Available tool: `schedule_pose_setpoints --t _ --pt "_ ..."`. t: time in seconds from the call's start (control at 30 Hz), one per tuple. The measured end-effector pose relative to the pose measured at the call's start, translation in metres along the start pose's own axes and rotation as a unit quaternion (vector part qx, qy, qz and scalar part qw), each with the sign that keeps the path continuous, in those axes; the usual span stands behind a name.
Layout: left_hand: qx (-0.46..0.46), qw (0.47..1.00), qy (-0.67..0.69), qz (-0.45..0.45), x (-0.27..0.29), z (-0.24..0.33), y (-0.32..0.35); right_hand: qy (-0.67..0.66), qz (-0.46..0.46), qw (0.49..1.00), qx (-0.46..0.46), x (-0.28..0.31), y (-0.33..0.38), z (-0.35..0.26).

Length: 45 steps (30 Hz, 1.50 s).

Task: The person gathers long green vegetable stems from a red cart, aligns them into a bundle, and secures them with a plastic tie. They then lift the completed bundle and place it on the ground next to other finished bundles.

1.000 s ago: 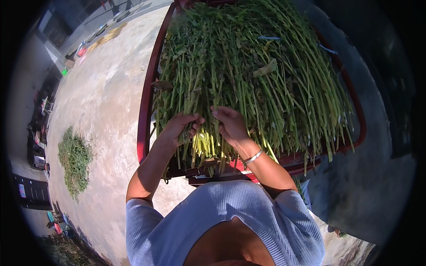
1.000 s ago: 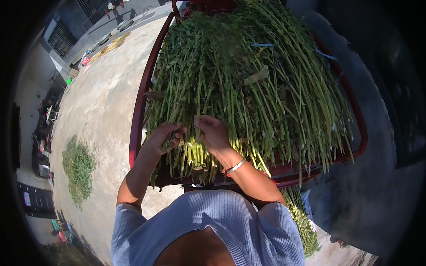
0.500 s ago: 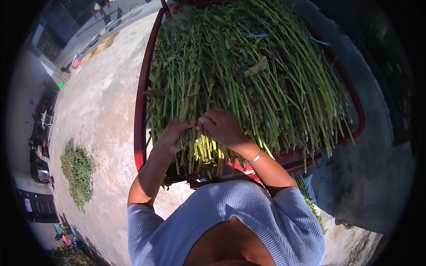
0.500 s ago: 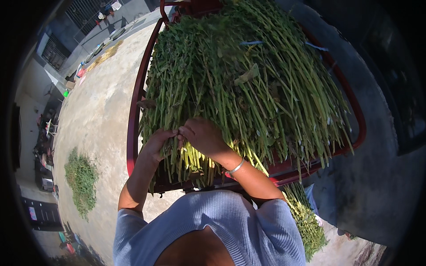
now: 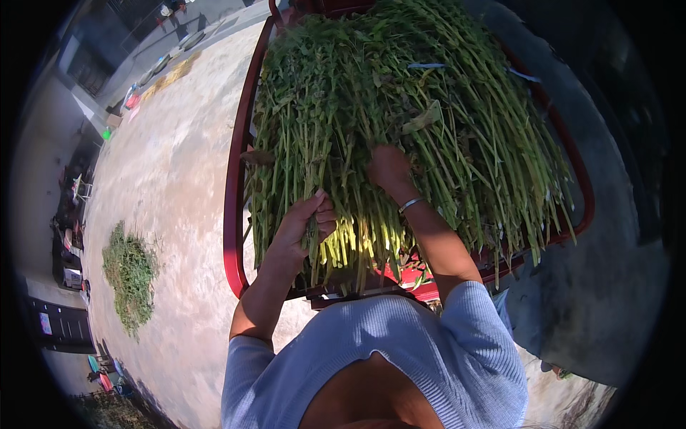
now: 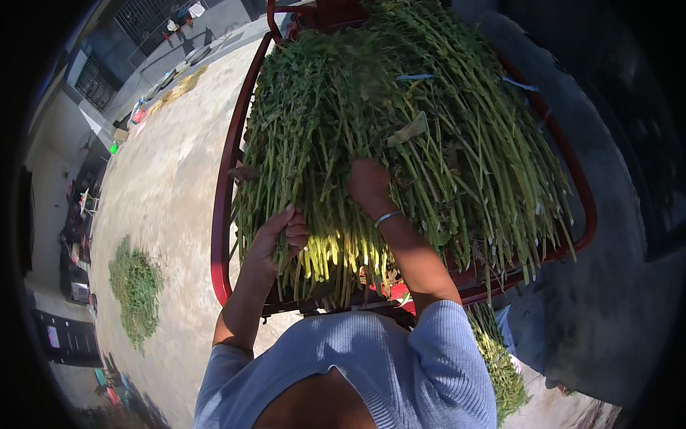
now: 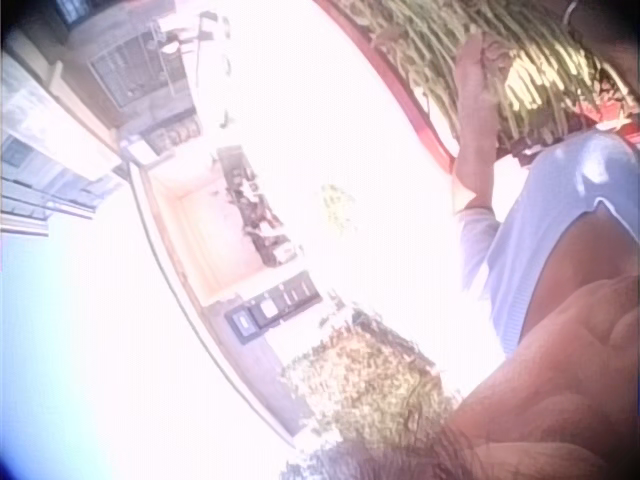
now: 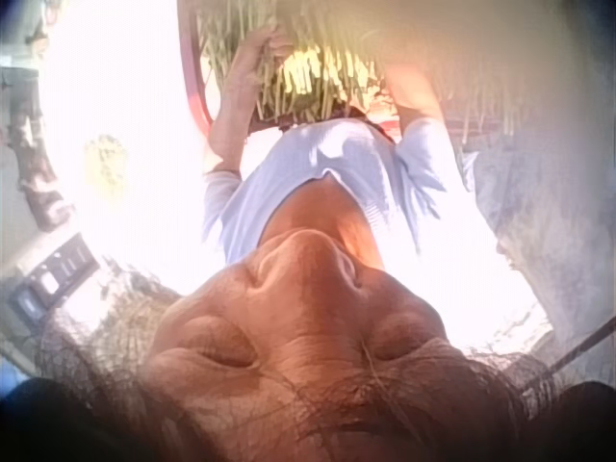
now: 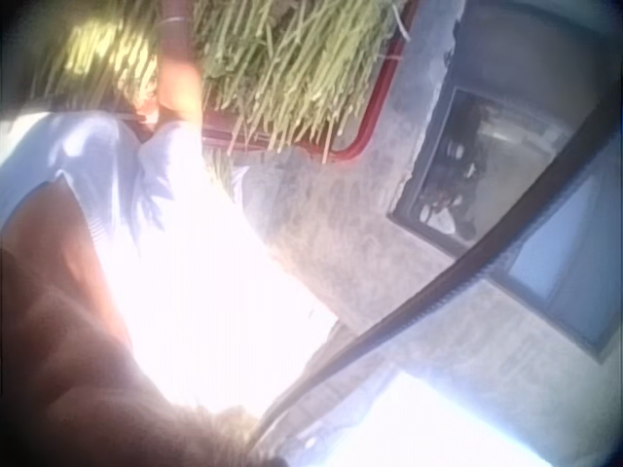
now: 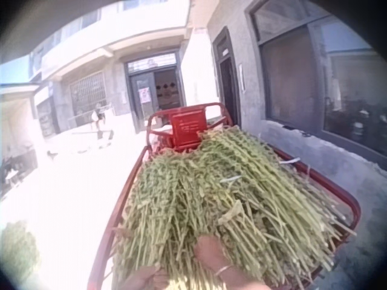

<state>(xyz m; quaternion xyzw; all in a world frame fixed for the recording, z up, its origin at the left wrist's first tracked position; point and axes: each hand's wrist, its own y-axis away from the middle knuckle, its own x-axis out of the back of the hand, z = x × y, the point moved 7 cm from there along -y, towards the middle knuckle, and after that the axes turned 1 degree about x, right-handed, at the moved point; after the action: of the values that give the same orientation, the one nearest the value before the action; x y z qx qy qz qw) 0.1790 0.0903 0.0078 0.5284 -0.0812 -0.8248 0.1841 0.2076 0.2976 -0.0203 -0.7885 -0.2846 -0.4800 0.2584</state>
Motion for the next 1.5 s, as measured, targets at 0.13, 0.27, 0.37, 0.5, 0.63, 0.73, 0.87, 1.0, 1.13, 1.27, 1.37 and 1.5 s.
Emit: schedule_pose_setpoints --t 0.13,0.27,0.37,0.5,0.63,0.73,0.87,1.0,1.13,1.27,1.37,1.5 --pt "-0.012 1.0 0.016 -0.017 -0.001 -0.005 -0.006 -0.12 -0.011 0.993 0.012 0.047 0.008 -0.01" --pt "-0.011 1.0 0.024 0.009 -0.008 -0.015 -0.013 -0.311 -0.031 0.95 0.025 0.058 0.02 -0.012" --pt "-0.038 0.997 -0.015 0.059 -0.008 -0.018 -0.015 -0.344 -0.018 0.934 0.096 0.074 0.065 -0.04" --pt "-0.079 0.981 -0.152 0.094 -0.011 -0.02 -0.016 -0.252 0.032 0.948 0.195 0.081 0.124 -0.069" --pt "-0.057 0.968 -0.22 0.102 0.002 -0.022 -0.018 -0.242 0.017 0.947 0.213 0.083 0.138 -0.077" --pt "-0.041 0.972 -0.224 0.062 -0.002 -0.02 -0.016 -0.299 0.025 0.922 0.244 0.089 0.136 -0.077" --pt "-0.038 0.979 -0.19 0.067 0.004 -0.021 -0.014 -0.536 -0.075 0.837 0.076 0.049 0.104 -0.043" --pt "-0.043 0.989 -0.122 0.069 -0.008 -0.031 -0.012 -0.7 -0.204 0.671 -0.136 -0.013 0.06 -0.024" --pt "-0.012 0.998 0.006 -0.055 -0.043 -0.036 -0.019 -0.805 -0.218 0.541 -0.107 -0.027 0.002 -0.054" --pt "-0.051 0.994 0.06 -0.082 -0.072 -0.044 -0.009 -0.808 -0.271 0.511 -0.112 0.006 -0.016 -0.08" --pt "-0.077 0.992 0.05 -0.087 -0.088 -0.044 0.003 -0.815 -0.257 0.506 -0.12 0.023 -0.011 -0.095" --pt "-0.094 0.99 0.04 -0.101 -0.114 -0.042 0.007 -0.821 -0.267 0.5 -0.068 0.042 -0.026 -0.096"
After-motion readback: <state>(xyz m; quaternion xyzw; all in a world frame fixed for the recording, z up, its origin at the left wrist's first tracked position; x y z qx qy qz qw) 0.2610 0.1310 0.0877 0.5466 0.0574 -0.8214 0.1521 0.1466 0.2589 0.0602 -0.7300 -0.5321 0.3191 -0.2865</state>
